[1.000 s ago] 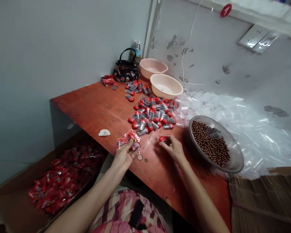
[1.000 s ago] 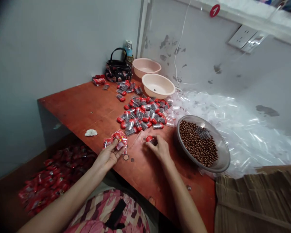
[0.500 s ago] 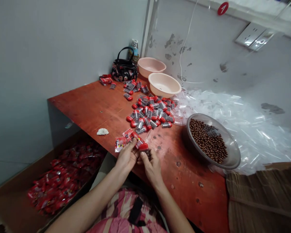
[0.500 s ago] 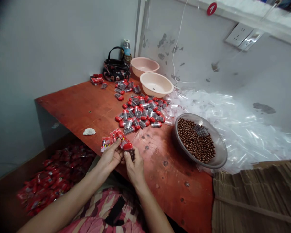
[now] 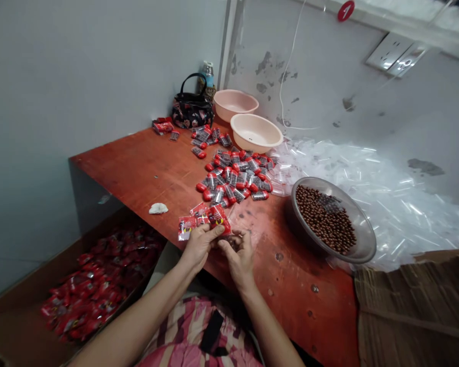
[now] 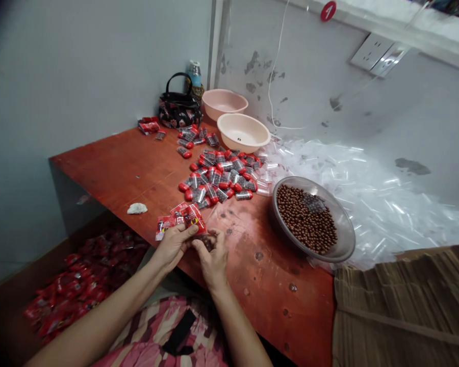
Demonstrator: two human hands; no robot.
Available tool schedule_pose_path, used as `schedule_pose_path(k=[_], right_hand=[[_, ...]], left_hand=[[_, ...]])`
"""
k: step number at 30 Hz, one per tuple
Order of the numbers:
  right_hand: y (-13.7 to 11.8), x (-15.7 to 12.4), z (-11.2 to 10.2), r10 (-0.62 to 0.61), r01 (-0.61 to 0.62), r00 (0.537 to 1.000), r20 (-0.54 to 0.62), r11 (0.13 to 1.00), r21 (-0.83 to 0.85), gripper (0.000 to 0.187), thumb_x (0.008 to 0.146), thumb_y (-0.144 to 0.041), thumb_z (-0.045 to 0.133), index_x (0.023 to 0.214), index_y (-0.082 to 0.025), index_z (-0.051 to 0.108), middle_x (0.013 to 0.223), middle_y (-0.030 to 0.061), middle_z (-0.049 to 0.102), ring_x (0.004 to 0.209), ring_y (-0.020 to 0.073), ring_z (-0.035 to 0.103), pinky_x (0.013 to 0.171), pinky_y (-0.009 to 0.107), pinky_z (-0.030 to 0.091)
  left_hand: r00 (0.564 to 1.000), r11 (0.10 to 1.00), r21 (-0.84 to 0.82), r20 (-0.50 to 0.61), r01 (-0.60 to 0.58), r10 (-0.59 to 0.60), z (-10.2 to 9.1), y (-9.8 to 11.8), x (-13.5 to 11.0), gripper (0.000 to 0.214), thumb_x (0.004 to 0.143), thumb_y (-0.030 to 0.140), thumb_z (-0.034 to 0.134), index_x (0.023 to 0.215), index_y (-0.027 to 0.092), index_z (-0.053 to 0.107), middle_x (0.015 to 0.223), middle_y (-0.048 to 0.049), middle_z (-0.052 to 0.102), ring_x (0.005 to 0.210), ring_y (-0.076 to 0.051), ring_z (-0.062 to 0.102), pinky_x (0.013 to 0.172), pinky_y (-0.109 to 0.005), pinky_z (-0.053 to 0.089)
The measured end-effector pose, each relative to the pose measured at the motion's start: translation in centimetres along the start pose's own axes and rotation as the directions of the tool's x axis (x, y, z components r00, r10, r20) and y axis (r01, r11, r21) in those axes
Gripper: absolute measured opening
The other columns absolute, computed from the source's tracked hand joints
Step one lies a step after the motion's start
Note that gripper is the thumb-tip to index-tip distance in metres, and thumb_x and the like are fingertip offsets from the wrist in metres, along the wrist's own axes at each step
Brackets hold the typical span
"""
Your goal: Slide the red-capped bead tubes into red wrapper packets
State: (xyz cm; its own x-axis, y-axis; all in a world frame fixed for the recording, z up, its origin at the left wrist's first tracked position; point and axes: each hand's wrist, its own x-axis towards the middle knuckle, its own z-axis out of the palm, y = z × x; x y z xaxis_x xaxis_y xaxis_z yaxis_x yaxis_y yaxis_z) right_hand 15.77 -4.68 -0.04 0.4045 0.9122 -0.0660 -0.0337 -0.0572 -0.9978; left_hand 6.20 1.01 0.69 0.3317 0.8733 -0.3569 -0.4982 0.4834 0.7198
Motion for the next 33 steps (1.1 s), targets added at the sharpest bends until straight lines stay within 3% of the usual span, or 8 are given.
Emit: schedule_pose_path(k=[6,8,13,16,22,26,29,33], right_hand=[[0.2,0.5,-0.4,0.1,-0.135,0.981,0.167,0.967,0.217,0.031,0.071,-0.028,0.062,0.09,-0.023,0.038,0.06,-0.0058,0.057,0.048,0.0114,0.054,0.042,0.02,0.043],[0.3,0.6,-0.5,0.096,-0.131,0.981,0.169,0.969,0.209,0.03,0.071,-0.027,0.062,0.089,-0.023,0.038,0.06,-0.0062,0.057,0.048,0.0106,0.053,0.042,0.02,0.043],[0.5,1.0,-0.6,0.039,-0.041,0.998,0.045,0.997,0.061,0.029,0.068,-0.027,0.066,0.086,-0.021,0.043,0.059,-0.0072,0.053,0.046,0.0084,0.05,0.043,0.019,0.043],[0.5,1.2,-0.8,0.092,-0.112,0.988,0.124,0.979,0.168,0.029,0.068,-0.026,0.066,0.085,-0.022,0.042,0.057,-0.008,0.053,0.044,0.0085,0.051,0.042,0.019,0.043],[0.2,0.6,-1.4,0.133,-0.189,0.968,0.211,0.943,0.274,0.023,0.071,-0.028,0.063,0.088,-0.019,0.052,0.073,-0.0006,0.061,0.066,0.0127,0.06,0.065,0.028,0.052],[0.2,0.7,-1.5,0.133,-0.168,0.981,0.143,0.947,0.273,0.02,0.071,-0.03,0.063,0.084,-0.017,0.055,0.068,-0.0001,0.06,0.059,0.0128,0.059,0.057,0.028,0.052],[0.2,1.1,-0.9,0.127,-0.162,0.982,0.142,0.947,0.276,0.019,0.069,-0.028,0.065,0.081,-0.017,0.057,0.068,-0.0004,0.061,0.059,0.0125,0.059,0.056,0.026,0.052],[0.1,1.5,0.6,0.149,-0.191,0.974,0.17,0.946,0.261,0.017,0.066,-0.026,0.067,0.07,-0.018,0.053,0.054,-0.005,0.057,0.044,0.0087,0.053,0.044,0.02,0.045]], left_hand=[[0.98,0.991,0.111,0.175,0.08,-0.099,-0.5,0.4,0.1,0.02,0.065,0.029,0.066,0.063,0.01,0.06,0.053,-0.0031,0.059,0.045,-0.014,0.054,0.043,-0.026,0.042],[0.983,0.987,0.149,0.157,0.068,-0.091,-0.6,0.3,0.2,0.021,0.064,0.029,0.066,0.063,0.01,0.06,0.051,-0.0032,0.059,0.044,-0.014,0.053,0.044,-0.026,0.042],[0.994,0.993,0.102,0.086,0.065,-0.074,-0.1,-0.3,0.1,0.02,0.062,0.029,0.068,0.061,0.01,0.061,0.055,-0.0022,0.06,0.048,-0.012,0.054,0.05,-0.026,0.045],[0.993,0.991,0.115,0.091,0.067,-0.078,0.0,-0.2,0.1,0.021,0.063,0.03,0.067,0.063,0.01,0.062,0.055,-0.0029,0.061,0.047,-0.013,0.055,0.049,-0.026,0.044],[0.999,0.998,-0.049,0.014,0.042,-0.041,-0.6,0.2,0.4,0.019,0.064,0.028,0.067,0.065,0.01,0.063,0.061,-0.0038,0.063,0.055,-0.012,0.057,0.057,-0.025,0.047],[0.993,0.994,-0.041,0.066,0.099,-0.096,-0.7,-0.4,-0.5,0.018,0.061,0.026,0.069,0.064,0.009,0.064,0.064,-0.0049,0.064,0.057,-0.013,0.057,0.059,-0.026,0.048],[0.992,0.995,-0.031,0.078,0.099,-0.096,-0.8,-0.7,-1.2,0.016,0.062,0.024,0.069,0.066,0.009,0.065,0.065,-0.005,0.064,0.058,-0.012,0.057,0.062,-0.026,0.048],[0.989,0.993,-0.02,0.1,0.113,-0.11,-1.8,-0.3,-2.0,0.015,0.063,0.023,0.068,0.064,0.008,0.065,0.066,-0.0067,0.066,0.062,-0.015,0.06,0.07,-0.029,0.049]])
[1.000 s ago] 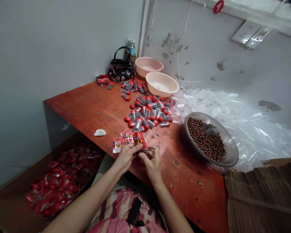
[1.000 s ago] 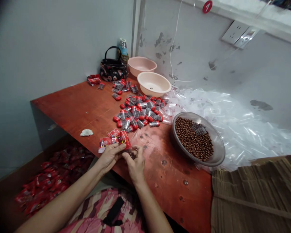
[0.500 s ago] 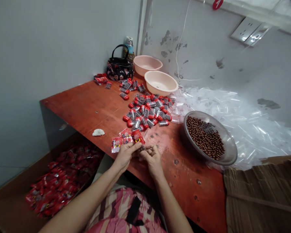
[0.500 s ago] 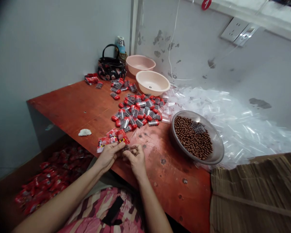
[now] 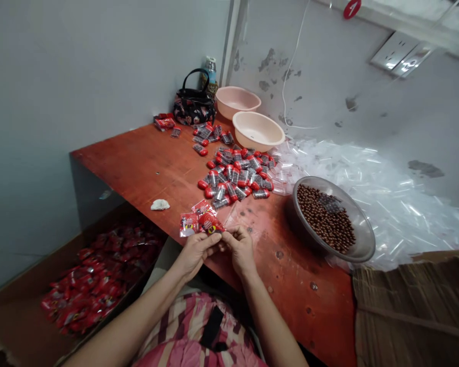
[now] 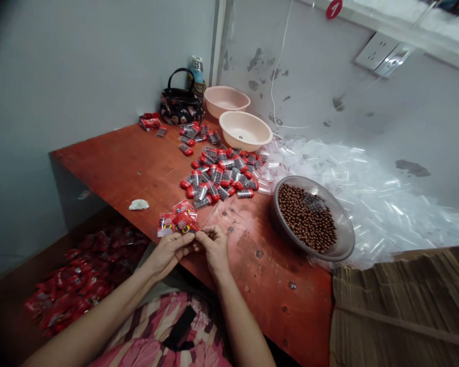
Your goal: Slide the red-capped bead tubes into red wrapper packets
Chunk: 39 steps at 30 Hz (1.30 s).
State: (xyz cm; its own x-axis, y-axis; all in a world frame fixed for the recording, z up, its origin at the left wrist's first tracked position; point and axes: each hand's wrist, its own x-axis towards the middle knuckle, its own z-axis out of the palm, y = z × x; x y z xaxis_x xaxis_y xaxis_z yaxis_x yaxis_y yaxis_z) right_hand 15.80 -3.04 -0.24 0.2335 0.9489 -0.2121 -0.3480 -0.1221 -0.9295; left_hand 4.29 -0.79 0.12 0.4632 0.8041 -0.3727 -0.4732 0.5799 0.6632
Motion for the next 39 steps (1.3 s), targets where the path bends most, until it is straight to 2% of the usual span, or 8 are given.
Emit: schedule_pose_path(k=[6,10,14,19,25,32,35,39], right_hand=[[-0.5,-0.1,0.8,0.027,-0.024,0.998,0.064,0.999,-0.038,0.019,0.065,-0.024,0.067,0.076,-0.017,0.054,0.053,-0.0046,0.057,0.044,0.0095,0.053,0.042,0.019,0.043],[-1.1,0.0,-0.3,-0.005,0.005,1.0,0.01,0.996,-0.084,0.014,0.072,-0.03,0.061,0.075,-0.018,0.053,0.057,-0.0035,0.058,0.045,0.0088,0.052,0.043,0.018,0.041],[-1.1,0.1,-0.8,-0.006,0.012,0.999,0.042,0.987,-0.158,0.015,0.076,-0.032,0.056,0.073,-0.017,0.053,0.057,-0.0033,0.057,0.046,0.0077,0.05,0.044,0.017,0.039],[-0.8,0.0,-1.1,-0.02,0.035,0.998,0.066,0.969,-0.245,0.017,0.077,-0.033,0.055,0.071,-0.017,0.052,0.055,-0.0037,0.055,0.045,0.0077,0.048,0.044,0.018,0.038],[-0.4,1.2,-1.1,-0.101,0.12,0.992,0.072,0.921,-0.37,0.017,0.076,-0.034,0.054,0.076,-0.017,0.055,0.062,-0.0023,0.057,0.049,0.0093,0.05,0.048,0.021,0.041],[-0.3,3.2,0.1,-0.1,0.106,0.994,0.036,0.967,-0.231,0.029,0.067,-0.026,0.063,0.093,-0.019,0.051,0.065,-0.0042,0.057,0.055,0.0102,0.054,0.052,0.021,0.044],[-0.6,3.5,0.1,-0.071,0.073,0.997,0.027,0.991,-0.115,0.027,0.066,-0.023,0.064,0.09,-0.018,0.051,0.056,-0.0075,0.053,0.046,0.0073,0.049,0.046,0.018,0.04],[-1.2,3.8,-0.2,-0.034,0.055,0.989,0.144,0.987,-0.149,0.03,0.067,-0.024,0.064,0.093,-0.019,0.051,0.055,-0.0069,0.054,0.044,0.0074,0.048,0.044,0.018,0.04]], left_hand=[[0.929,0.967,-0.123,-0.325,-0.225,0.175,-4.4,1.6,-3.5,0.022,0.068,0.034,0.063,0.077,0.014,0.063,0.092,-0.0102,0.067,0.089,-0.022,0.061,0.077,-0.032,0.049],[0.859,0.95,0.222,-0.416,-0.221,0.297,-5.9,2.0,-4.2,0.043,0.069,0.042,0.06,0.105,0.017,0.058,0.094,-0.0118,0.067,0.086,-0.025,0.062,0.071,-0.035,0.05],[0.783,0.471,0.799,-0.001,-0.373,0.622,-4.3,2.0,-1.2,0.039,0.062,0.03,0.069,0.1,0.024,0.063,0.119,-0.0077,0.055,0.116,-0.027,0.041,0.101,-0.04,0.024],[0.697,-0.16,0.934,0.347,-0.32,0.627,-3.7,1.3,2.3,0.027,0.072,0.026,0.059,0.099,0.025,0.063,0.123,-0.0063,0.052,0.123,-0.03,0.03,0.101,-0.052,0.013],[0.643,-0.435,0.867,0.479,-0.241,0.598,-4.8,0.3,2.6,0.022,0.08,0.023,0.049,0.096,0.022,0.063,0.121,-0.0048,0.053,0.124,-0.029,0.029,0.099,-0.052,0.02],[0.598,-0.184,0.882,0.434,-0.434,0.674,-3.3,0.7,1.4,0.026,0.077,0.02,0.053,0.101,0.024,0.062,0.123,-0.0052,0.052,0.123,-0.028,0.031,0.1,-0.05,0.022],[0.726,0.295,0.853,0.131,-0.43,0.676,-2.5,1.3,0.8,0.038,0.071,0.026,0.06,0.11,0.024,0.057,0.12,-0.0064,0.055,0.112,-0.027,0.046,0.093,-0.042,0.035],[0.951,0.861,0.467,-0.118,-0.202,0.287,-1.8,2.0,0.8,0.031,0.064,0.035,0.066,0.087,0.015,0.066,0.086,-0.0088,0.068,0.077,-0.025,0.063,0.07,-0.034,0.049]])
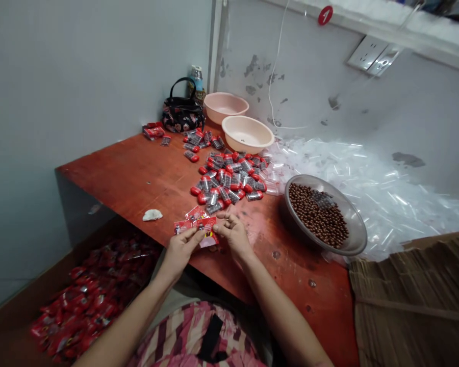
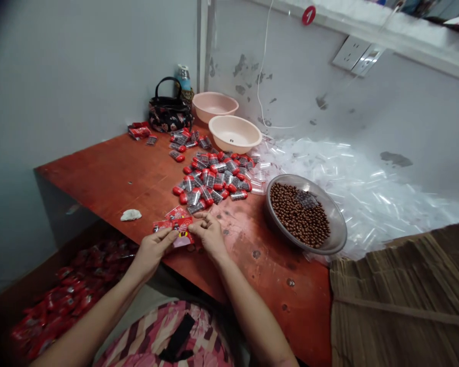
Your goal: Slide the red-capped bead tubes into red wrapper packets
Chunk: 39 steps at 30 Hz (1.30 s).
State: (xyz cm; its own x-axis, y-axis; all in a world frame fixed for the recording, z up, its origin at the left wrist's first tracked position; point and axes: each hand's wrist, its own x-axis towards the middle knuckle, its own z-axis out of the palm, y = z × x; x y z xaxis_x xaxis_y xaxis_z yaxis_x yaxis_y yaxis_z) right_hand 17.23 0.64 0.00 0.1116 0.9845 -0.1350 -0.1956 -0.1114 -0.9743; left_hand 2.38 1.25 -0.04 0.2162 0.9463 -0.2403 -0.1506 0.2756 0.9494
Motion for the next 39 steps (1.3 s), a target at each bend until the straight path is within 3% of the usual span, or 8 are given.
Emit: schedule_pose_path(k=[4,7,10,14,18,21,26,39], right_hand=[[-1.9,1.7,-1.1,-0.217,0.261,0.965,0.146,0.826,-0.5,0.019,0.079,-0.023,0.049,0.096,-0.018,0.055,0.077,0.0034,0.064,0.069,0.016,0.059,0.063,0.028,0.047],[-4.1,4.6,-2.4,-0.357,0.537,0.826,0.437,0.26,-0.803,0.034,0.081,-0.014,0.044,0.114,-0.021,0.049,0.115,0.0096,0.055,0.105,0.0233,0.049,0.089,0.04,0.036],[-5.7,7.7,-3.7,-0.203,0.673,0.681,0.703,-0.205,-0.711,0.042,0.081,-0.009,0.044,0.121,-0.021,0.042,0.135,0.0074,0.037,0.124,0.0253,0.029,0.098,0.045,0.024],[-6.1,10.0,-5.0,-0.096,0.667,0.659,0.746,-0.383,-0.638,0.027,0.084,-0.01,0.039,0.108,-0.016,0.051,0.128,0.0092,0.046,0.123,0.0245,0.031,0.097,0.042,0.026],[-5.3,8.1,-5.7,-0.302,0.572,0.735,0.607,-0.205,-0.795,0.017,0.084,-0.018,0.045,0.097,-0.016,0.055,0.114,0.0108,0.056,0.111,0.0256,0.045,0.089,0.039,0.034],[-3.9,3.8,-5.0,-0.426,0.39,0.864,0.271,0.222,-0.894,0.017,0.083,-0.026,0.046,0.094,-0.015,0.054,0.084,0.0077,0.064,0.078,0.0195,0.059,0.069,0.03,0.044],[-0.8,-3.9,-1.8,-0.114,0.13,0.991,0.063,0.835,-0.535,0.018,0.083,-0.033,0.046,0.09,-0.018,0.054,0.063,-0.001,0.058,0.049,0.0112,0.053,0.047,0.021,0.042],[0.6,-5.6,0.0,-0.039,0.021,0.997,-0.066,0.967,-0.255,0.018,0.077,-0.033,0.056,0.086,-0.018,0.057,0.058,-0.0022,0.056,0.045,0.0099,0.051,0.042,0.02,0.042]], left_hand=[[0.98,0.961,-0.209,0.117,0.18,-0.158,0.4,0.3,0.2,0.024,0.062,0.034,0.068,0.064,0.01,0.065,0.062,-0.0077,0.066,0.06,-0.02,0.063,0.063,-0.031,0.05],[0.979,0.96,-0.196,0.059,0.202,-0.194,0.5,0.2,0.1,0.022,0.061,0.03,0.069,0.064,0.009,0.065,0.06,-0.0074,0.066,0.059,-0.017,0.062,0.057,-0.025,0.049],[0.966,0.934,-0.25,0.021,0.253,-0.257,0.4,0.1,0.0,0.02,0.06,0.027,0.071,0.065,0.009,0.065,0.061,-0.0068,0.066,0.056,-0.014,0.061,0.053,-0.021,0.049],[0.947,0.861,-0.425,-0.024,0.281,-0.321,0.0,0.1,0.1,0.012,0.06,0.018,0.071,0.064,0.009,0.064,0.059,-0.0048,0.064,0.052,-0.011,0.059,0.049,-0.018,0.049],[0.928,0.749,-0.624,-0.1,0.222,-0.358,-0.2,0.0,0.9,0.002,0.069,0.01,0.061,0.071,0.01,0.063,0.063,-0.0053,0.064,0.053,-0.012,0.06,0.05,-0.021,0.052],[0.913,0.653,-0.744,-0.155,0.143,-0.377,0.0,0.0,1.6,0.008,0.074,0.007,0.055,0.072,0.012,0.061,0.062,-0.0034,0.063,0.055,-0.012,0.06,0.056,-0.026,0.055],[0.901,0.578,-0.808,-0.165,0.11,-0.402,0.9,0.1,2.2,0.007,0.074,0.007,0.056,0.072,0.013,0.059,0.066,-0.0022,0.064,0.059,-0.013,0.062,0.063,-0.032,0.055],[0.969,0.689,-0.709,-0.031,0.152,-0.245,3.8,0.1,0.9,0.01,0.066,0.018,0.067,0.07,0.012,0.059,0.062,-0.0006,0.062,0.053,-0.01,0.057,0.053,-0.021,0.049]])
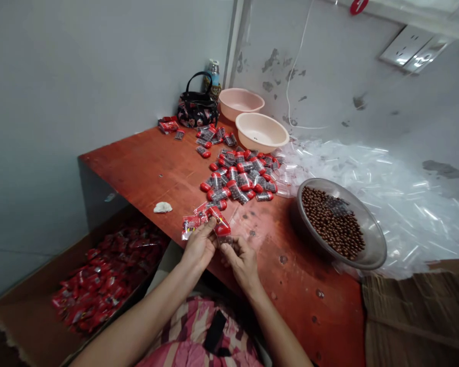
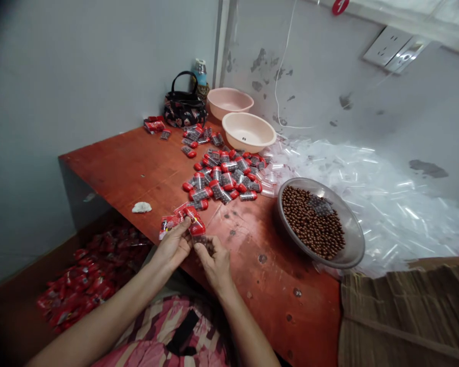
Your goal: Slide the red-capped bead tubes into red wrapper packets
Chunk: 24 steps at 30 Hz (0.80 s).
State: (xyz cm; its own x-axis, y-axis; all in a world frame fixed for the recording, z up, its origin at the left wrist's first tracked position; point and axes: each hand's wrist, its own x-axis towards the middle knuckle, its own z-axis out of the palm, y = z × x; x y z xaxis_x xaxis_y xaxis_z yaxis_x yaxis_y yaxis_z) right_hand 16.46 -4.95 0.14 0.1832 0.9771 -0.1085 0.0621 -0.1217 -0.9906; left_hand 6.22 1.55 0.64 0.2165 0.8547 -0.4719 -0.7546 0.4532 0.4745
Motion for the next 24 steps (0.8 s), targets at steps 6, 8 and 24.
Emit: schedule_pose_path(k=[6,8,24], right_hand=[[0.3,0.2,0.0,0.002,-0.001,1.0,-0.014,0.999,0.043,0.018,0.077,-0.034,0.055,0.086,-0.018,0.055,0.057,-0.0027,0.056,0.044,0.0094,0.05,0.042,0.019,0.042],[0.4,0.1,0.1,-0.025,0.025,0.999,-0.047,1.0,0.0,0.018,0.076,-0.033,0.056,0.085,-0.018,0.056,0.057,-0.0028,0.056,0.045,0.0094,0.05,0.043,0.02,0.042],[0.8,0.6,0.5,0.066,-0.054,0.996,-0.061,0.983,0.173,0.021,0.073,-0.035,0.06,0.081,-0.016,0.056,0.058,-0.0024,0.059,0.042,0.0074,0.051,0.039,0.017,0.041]], left_hand=[[0.984,0.976,0.218,0.176,-0.028,-0.011,-0.4,0.2,-0.3,0.013,0.068,0.022,0.065,0.072,0.011,0.059,0.061,-0.0003,0.06,0.053,-0.01,0.054,0.051,-0.021,0.045],[0.983,0.961,0.276,0.18,-0.033,-0.018,-0.6,0.2,-0.4,0.013,0.066,0.02,0.067,0.072,0.011,0.059,0.062,-0.0002,0.059,0.055,-0.01,0.055,0.054,-0.022,0.046],[0.979,0.875,0.484,0.181,-0.01,-0.089,-1.2,0.5,-0.3,0.019,0.061,0.027,0.069,0.063,0.01,0.06,0.057,-0.0024,0.06,0.05,-0.012,0.054,0.051,-0.024,0.043]])
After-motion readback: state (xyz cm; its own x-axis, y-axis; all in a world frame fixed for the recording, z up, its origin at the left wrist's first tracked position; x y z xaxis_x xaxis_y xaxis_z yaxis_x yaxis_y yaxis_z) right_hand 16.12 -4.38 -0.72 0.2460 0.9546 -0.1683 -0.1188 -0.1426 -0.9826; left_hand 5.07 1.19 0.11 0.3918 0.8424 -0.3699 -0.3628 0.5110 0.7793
